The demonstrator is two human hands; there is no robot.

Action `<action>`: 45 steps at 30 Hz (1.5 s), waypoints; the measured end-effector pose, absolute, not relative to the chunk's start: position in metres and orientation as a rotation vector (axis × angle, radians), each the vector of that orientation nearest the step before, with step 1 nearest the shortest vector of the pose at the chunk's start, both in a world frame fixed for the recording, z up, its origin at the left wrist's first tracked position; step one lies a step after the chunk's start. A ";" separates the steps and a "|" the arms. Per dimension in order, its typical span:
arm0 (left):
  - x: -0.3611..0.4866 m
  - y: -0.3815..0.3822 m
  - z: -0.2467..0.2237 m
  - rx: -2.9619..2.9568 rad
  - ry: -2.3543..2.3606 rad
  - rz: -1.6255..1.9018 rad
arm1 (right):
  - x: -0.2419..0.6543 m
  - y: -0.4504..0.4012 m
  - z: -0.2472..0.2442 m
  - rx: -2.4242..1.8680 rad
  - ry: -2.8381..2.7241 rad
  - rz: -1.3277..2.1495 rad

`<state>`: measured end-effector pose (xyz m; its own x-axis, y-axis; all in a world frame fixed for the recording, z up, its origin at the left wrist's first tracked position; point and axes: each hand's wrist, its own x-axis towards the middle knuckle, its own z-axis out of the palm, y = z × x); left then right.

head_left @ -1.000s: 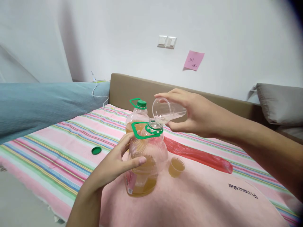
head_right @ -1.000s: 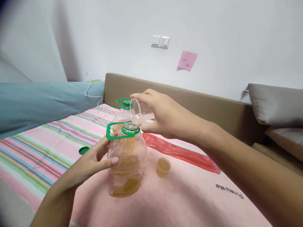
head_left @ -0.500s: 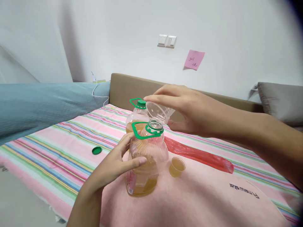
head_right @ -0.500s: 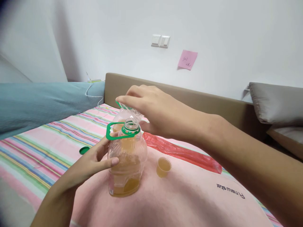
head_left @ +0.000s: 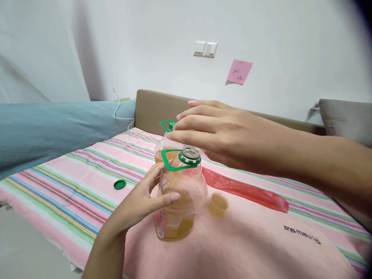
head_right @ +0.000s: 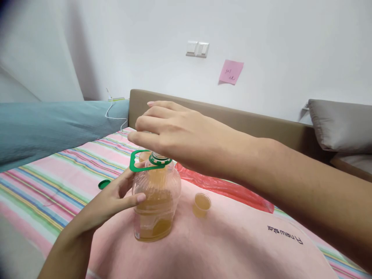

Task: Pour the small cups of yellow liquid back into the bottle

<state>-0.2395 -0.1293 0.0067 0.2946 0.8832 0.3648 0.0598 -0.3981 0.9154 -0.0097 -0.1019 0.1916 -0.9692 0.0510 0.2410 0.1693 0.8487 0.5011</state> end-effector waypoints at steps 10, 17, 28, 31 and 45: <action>-0.238 -0.129 0.008 1.730 0.846 1.216 | -0.008 -0.103 0.193 -0.201 -2.812 -0.673; -0.237 -0.130 0.010 1.723 0.859 1.216 | -0.005 -0.099 0.193 -0.286 -2.744 -0.520; -0.239 -0.129 0.008 1.717 0.876 1.221 | -0.006 -0.099 0.191 -0.134 -2.745 -0.836; -0.239 -0.130 0.007 1.714 0.882 1.224 | -0.003 -0.096 0.188 -0.045 -2.695 -0.884; -0.238 -0.131 0.009 1.698 0.897 1.211 | 0.001 -0.088 0.183 0.041 -2.610 -0.981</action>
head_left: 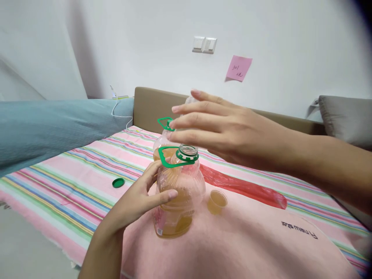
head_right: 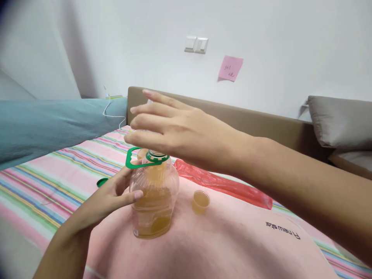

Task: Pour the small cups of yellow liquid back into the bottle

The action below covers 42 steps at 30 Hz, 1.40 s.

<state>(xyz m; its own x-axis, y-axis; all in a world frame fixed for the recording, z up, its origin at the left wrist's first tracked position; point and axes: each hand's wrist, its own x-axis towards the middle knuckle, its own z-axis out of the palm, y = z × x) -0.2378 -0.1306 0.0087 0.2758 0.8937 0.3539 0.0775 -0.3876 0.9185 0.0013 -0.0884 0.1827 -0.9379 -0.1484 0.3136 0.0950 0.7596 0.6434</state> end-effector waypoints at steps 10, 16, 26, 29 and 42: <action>-0.239 -0.130 0.007 1.693 0.916 1.204 | 0.002 -0.086 0.178 0.026 -2.593 -0.943; -0.240 -0.131 0.007 1.690 0.935 1.199 | 0.003 -0.086 0.177 0.038 -2.591 -0.960; -0.237 -0.132 0.010 1.689 0.926 1.195 | 0.003 -0.087 0.180 0.016 -2.580 -0.986; -0.238 -0.132 0.010 1.689 0.938 1.183 | 0.003 -0.085 0.181 0.022 -2.602 -0.985; -0.239 -0.131 0.008 1.684 0.924 1.199 | 0.003 -0.083 0.181 -0.032 -2.610 -0.834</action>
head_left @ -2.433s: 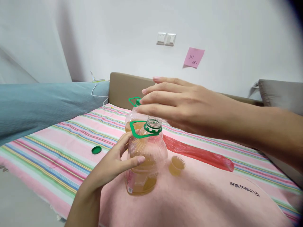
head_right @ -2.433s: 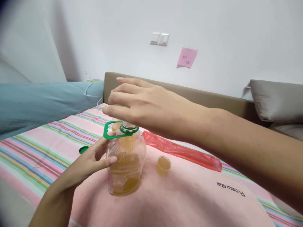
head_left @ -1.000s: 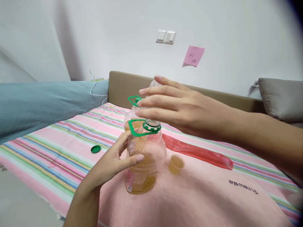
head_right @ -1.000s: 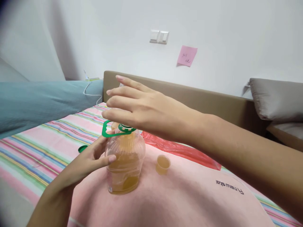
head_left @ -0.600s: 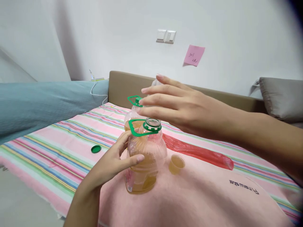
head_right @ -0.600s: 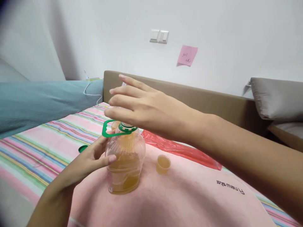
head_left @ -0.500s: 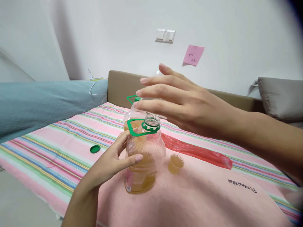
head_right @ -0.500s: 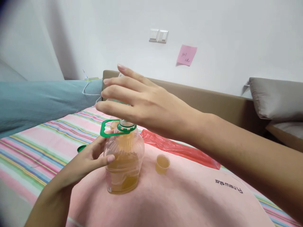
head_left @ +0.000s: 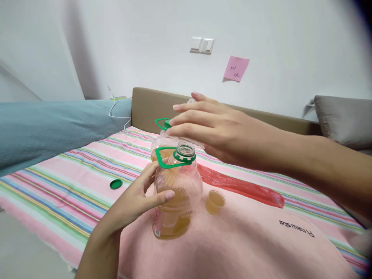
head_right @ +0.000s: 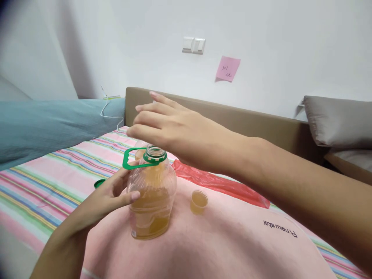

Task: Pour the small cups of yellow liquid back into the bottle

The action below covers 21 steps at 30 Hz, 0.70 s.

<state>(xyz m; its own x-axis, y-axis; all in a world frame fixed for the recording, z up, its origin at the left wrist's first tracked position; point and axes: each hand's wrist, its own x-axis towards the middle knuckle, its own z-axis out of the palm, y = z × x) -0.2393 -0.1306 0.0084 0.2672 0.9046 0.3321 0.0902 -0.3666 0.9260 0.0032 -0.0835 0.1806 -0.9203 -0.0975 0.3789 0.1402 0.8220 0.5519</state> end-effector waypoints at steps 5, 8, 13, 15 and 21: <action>-0.240 -0.131 0.009 1.689 0.930 1.195 | 0.005 -0.078 0.179 -0.083 -2.589 -0.785; -0.239 -0.131 0.009 1.691 0.933 1.194 | 0.005 -0.078 0.179 -0.049 -2.598 -0.827; -0.238 -0.132 0.010 1.680 0.948 1.203 | 0.005 -0.079 0.181 -0.028 -2.606 -0.861; -0.238 -0.132 0.010 1.677 0.944 1.199 | 0.005 -0.079 0.181 -0.035 -2.590 -0.869; -0.239 -0.132 0.010 1.685 0.936 1.197 | 0.004 -0.081 0.181 -0.040 -2.586 -0.900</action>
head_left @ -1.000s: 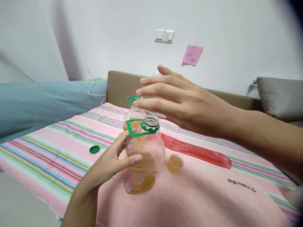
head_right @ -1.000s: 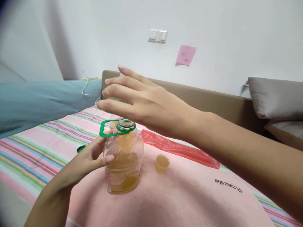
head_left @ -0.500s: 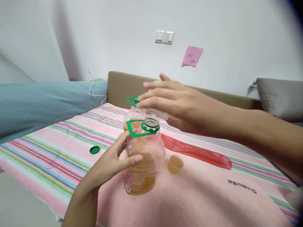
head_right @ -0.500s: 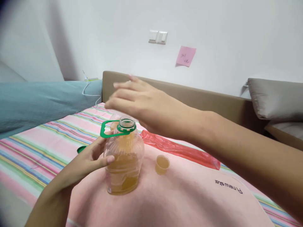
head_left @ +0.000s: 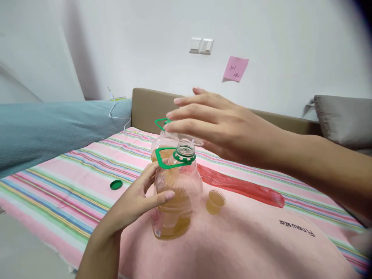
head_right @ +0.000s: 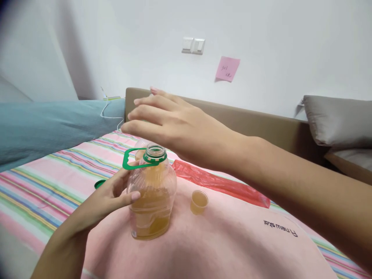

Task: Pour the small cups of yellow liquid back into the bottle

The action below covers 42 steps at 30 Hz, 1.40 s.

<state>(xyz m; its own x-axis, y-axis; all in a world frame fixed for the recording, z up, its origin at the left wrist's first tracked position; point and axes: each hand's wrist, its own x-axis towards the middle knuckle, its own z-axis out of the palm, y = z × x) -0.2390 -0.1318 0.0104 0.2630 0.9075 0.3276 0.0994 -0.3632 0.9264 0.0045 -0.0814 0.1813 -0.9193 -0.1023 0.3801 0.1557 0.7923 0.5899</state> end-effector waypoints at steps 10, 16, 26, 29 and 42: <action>-0.241 -0.131 0.007 1.689 0.935 1.198 | 0.002 -0.088 0.182 -0.100 -2.600 -0.970; -0.239 -0.130 0.009 1.687 0.940 1.193 | 0.000 -0.088 0.184 -0.087 -2.606 -0.966; -0.239 -0.131 0.008 1.681 0.933 1.189 | 0.000 -0.085 0.187 -0.044 -2.612 -0.872; -0.238 -0.131 0.008 1.676 0.940 1.188 | 0.000 -0.085 0.188 -0.066 -2.665 -0.878; -0.239 -0.127 0.005 1.698 0.930 1.201 | 0.009 -0.074 0.179 -0.092 -2.592 -0.673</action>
<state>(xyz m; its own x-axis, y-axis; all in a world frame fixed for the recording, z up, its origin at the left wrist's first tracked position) -0.2393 -0.1274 0.0054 0.2665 0.9027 0.3378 0.1016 -0.3749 0.9215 0.0091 -0.0740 0.1793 -0.8929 -0.0490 0.4476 0.1750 0.8782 0.4452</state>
